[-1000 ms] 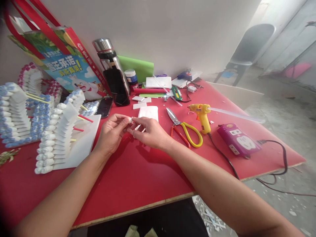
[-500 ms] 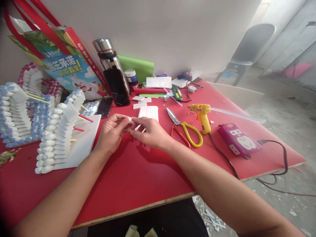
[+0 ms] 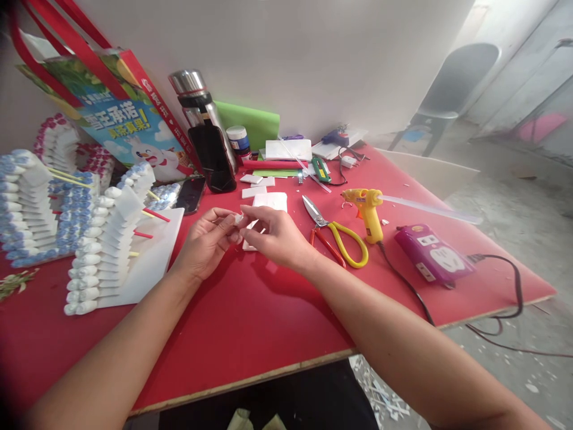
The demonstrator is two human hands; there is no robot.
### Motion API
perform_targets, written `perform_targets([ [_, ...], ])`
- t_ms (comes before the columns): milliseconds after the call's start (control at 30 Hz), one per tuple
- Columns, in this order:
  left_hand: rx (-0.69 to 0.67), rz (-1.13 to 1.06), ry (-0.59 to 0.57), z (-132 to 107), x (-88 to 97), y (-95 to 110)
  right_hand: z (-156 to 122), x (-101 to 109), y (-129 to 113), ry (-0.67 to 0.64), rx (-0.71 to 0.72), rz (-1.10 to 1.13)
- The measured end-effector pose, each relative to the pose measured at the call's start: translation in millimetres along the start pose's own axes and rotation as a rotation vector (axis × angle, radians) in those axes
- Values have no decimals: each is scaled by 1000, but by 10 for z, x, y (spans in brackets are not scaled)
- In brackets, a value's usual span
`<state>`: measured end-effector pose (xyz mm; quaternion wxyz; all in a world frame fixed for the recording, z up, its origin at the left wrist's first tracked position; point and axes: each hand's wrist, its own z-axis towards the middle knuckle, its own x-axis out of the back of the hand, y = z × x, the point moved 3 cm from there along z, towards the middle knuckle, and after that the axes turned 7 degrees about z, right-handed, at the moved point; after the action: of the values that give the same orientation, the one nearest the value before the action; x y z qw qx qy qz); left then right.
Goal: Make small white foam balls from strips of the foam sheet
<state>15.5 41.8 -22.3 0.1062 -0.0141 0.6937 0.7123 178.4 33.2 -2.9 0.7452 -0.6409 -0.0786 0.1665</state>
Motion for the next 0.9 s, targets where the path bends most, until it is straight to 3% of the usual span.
perform_targets([
  [333, 232, -428, -205, -48, -69, 81, 65, 101, -41, 149, 30, 181],
  [700, 256, -355, -271, -94, -94, 74, 43, 85, -82, 111, 1, 202],
  [900, 272, -339, -359, -131, -113, 95, 66, 118, -56, 108, -27, 322],
])
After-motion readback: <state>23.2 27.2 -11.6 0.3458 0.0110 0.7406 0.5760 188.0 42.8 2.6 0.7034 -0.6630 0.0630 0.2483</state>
